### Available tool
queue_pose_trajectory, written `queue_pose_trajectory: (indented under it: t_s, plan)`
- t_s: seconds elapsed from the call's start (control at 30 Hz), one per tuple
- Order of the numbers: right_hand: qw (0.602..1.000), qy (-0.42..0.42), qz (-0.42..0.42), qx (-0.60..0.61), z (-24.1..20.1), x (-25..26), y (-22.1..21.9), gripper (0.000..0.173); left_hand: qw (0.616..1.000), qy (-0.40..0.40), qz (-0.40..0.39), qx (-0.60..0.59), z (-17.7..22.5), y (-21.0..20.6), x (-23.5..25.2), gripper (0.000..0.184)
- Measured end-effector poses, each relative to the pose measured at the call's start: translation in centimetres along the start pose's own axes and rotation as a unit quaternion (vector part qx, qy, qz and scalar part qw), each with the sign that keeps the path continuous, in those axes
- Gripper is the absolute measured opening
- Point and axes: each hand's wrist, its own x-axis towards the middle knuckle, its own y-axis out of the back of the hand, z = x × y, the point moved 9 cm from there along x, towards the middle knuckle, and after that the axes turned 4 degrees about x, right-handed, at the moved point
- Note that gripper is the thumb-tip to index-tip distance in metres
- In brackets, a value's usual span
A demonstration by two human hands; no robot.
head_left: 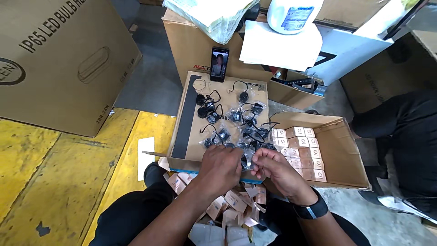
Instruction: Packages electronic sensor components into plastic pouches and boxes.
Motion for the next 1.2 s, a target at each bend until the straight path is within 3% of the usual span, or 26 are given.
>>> queue_pose_trajectory:
  t_s: [1.2]
  plan:
    - [1.000, 0.024, -0.013, -0.007, -0.06, 0.19, -0.01, 0.017, 1.000, -0.018, 0.012, -0.003, 0.20, -0.01, -0.06, 0.013]
